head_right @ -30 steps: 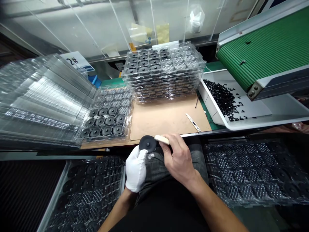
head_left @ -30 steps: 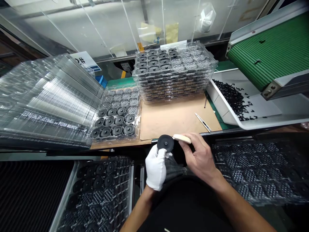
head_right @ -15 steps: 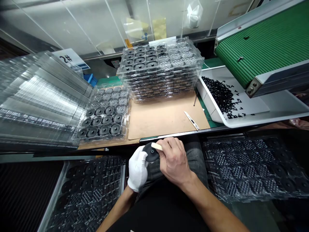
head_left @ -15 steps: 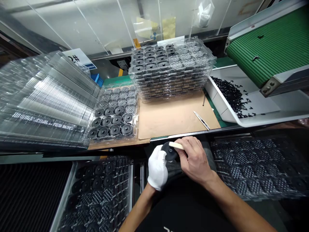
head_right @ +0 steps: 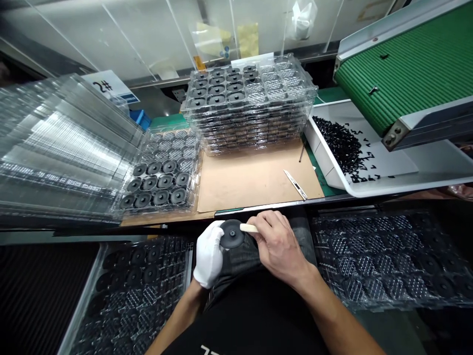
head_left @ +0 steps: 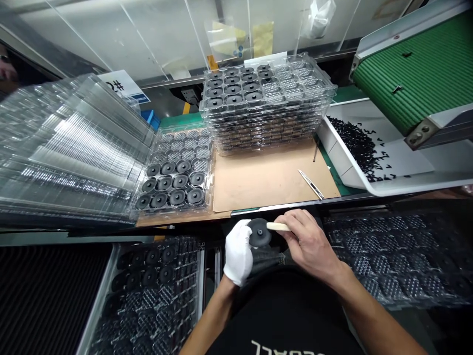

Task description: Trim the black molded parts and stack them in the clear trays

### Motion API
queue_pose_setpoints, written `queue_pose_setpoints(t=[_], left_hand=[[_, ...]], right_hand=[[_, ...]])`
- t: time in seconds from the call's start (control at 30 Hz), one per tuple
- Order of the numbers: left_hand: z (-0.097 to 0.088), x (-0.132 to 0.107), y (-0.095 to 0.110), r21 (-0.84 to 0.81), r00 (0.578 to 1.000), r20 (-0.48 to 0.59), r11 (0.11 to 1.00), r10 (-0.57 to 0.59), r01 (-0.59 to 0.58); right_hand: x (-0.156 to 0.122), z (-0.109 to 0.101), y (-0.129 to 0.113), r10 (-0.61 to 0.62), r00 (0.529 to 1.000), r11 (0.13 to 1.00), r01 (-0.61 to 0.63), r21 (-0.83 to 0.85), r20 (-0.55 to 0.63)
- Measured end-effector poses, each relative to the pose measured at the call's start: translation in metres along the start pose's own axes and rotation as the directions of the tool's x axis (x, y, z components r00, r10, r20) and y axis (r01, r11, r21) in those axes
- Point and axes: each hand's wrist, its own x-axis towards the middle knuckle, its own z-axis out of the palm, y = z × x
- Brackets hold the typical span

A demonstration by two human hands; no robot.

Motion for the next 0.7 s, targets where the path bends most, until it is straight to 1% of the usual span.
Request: queue_pose_setpoints(t=[0.1,0.2,0.23,0.3,0.4,0.43,0.5,0.6,0.7], left_hand=[[0.002,0.001,-0.005,-0.023,0.991,0.131,1.000,-0.017,0.020],[0.003,0.003,-0.009,-0.075,0.953,0.303,0.997,-0.008,0.033],[0.003,0.004,-0.010,-0.089,0.940,0.342,0.995,-0.007,0.039],[0.000,0.006,-0.008,-0.103,0.933,0.360,0.992,-0.028,0.070],[-0.004,0.009,-0.002,-0.110,0.945,0.315,0.985,-0.089,0.130],[-0.005,0.010,0.000,-0.113,0.948,0.301,0.984,-0.101,0.141],[-0.006,0.012,0.003,-0.114,0.947,0.305,0.984,-0.100,0.140],[-0.006,0.016,0.001,-0.111,0.921,0.384,0.986,-0.072,0.124],[-0.006,0.019,-0.005,-0.120,0.870,0.491,0.985,-0.050,0.125]], right_hand=[[0.003,0.001,0.000,-0.026,0.998,0.999,0.025,0.021,0.055],[0.012,-0.001,0.000,-0.100,0.988,0.994,0.093,0.058,0.120],[0.014,-0.005,0.000,-0.131,0.980,0.990,0.121,0.071,0.148],[0.018,-0.017,0.003,-0.176,0.958,0.983,0.161,0.086,0.227],[0.021,-0.042,0.009,-0.162,0.913,0.986,0.137,0.091,0.375],[0.022,-0.049,0.010,-0.144,0.904,0.989,0.117,0.093,0.403],[0.024,-0.057,0.010,-0.125,0.905,0.990,0.088,0.107,0.406],[0.030,-0.052,0.006,-0.163,0.920,0.982,0.114,0.153,0.357],[0.036,-0.040,0.002,-0.230,0.906,0.969,0.181,0.167,0.354]])
